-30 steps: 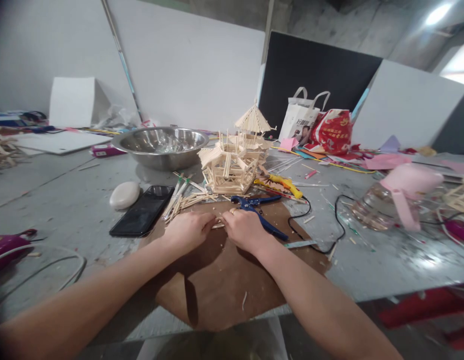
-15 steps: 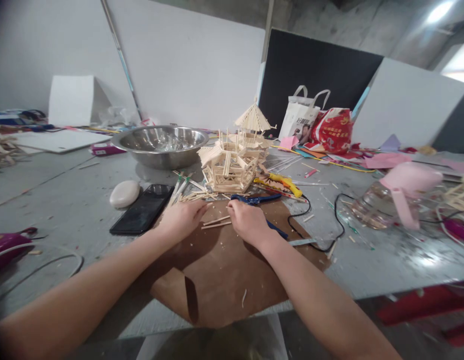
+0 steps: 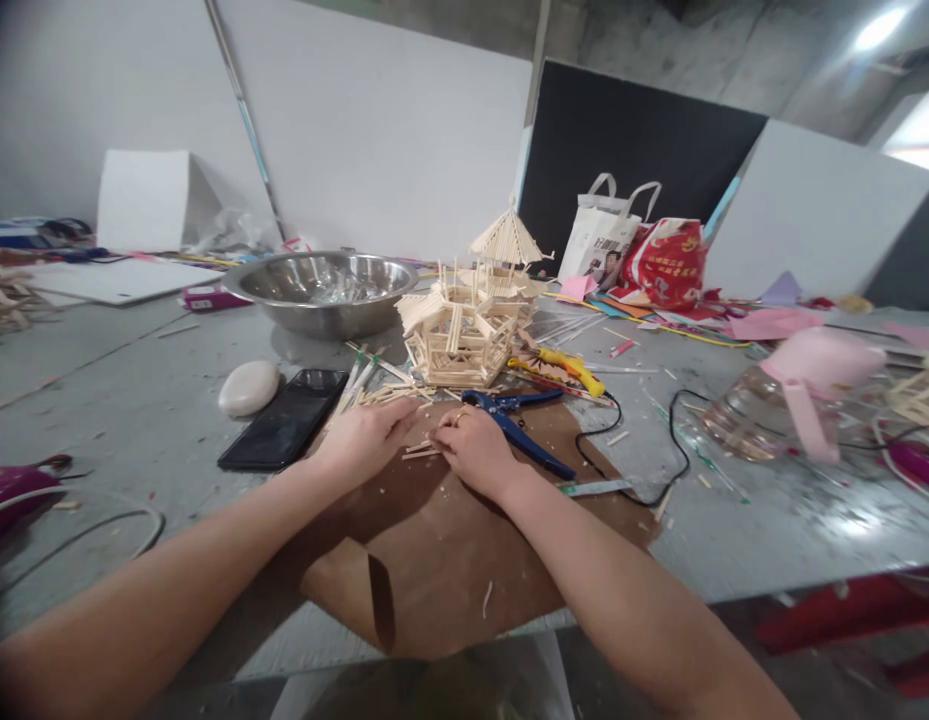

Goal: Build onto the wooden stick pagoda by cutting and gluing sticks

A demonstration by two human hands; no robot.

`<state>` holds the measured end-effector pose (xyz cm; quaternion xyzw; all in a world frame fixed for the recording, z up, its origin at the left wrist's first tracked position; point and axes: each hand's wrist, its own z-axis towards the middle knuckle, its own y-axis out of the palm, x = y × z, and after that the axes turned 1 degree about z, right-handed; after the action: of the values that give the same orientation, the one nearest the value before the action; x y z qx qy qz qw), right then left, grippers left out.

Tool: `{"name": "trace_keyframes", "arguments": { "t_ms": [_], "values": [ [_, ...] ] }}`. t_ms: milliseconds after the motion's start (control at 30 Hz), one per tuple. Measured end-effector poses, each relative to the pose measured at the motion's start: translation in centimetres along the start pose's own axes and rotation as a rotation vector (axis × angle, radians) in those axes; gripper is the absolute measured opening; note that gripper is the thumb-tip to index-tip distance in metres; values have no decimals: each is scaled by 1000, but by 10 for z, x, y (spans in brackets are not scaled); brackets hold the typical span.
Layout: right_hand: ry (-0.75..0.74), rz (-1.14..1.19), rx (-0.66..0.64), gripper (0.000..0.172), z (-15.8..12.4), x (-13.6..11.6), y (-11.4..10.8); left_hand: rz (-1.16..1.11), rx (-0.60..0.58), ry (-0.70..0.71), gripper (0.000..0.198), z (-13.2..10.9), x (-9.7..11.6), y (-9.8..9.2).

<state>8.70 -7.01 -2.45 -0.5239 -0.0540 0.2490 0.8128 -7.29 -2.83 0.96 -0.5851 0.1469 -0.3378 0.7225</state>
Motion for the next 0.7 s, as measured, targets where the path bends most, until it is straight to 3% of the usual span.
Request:
{"name": "trace_keyframes", "arguments": {
  "t_ms": [100, 300, 467, 700],
  "values": [
    [-5, 57, 13, 22, 0, 0, 1, -89, 12, -9, 34, 0, 1, -1],
    [170, 405, 254, 32, -3, 3, -4, -127, 12, 92, 29, 0, 4, 3],
    [181, 551, 251, 18, -4, -1, -11, -135, -19, 185, 25, -2, 8, 6],
    [323, 577, 329, 22, -6, 10, -20, -50, -10, 72, 30, -1, 3, 3]
  ]
}}
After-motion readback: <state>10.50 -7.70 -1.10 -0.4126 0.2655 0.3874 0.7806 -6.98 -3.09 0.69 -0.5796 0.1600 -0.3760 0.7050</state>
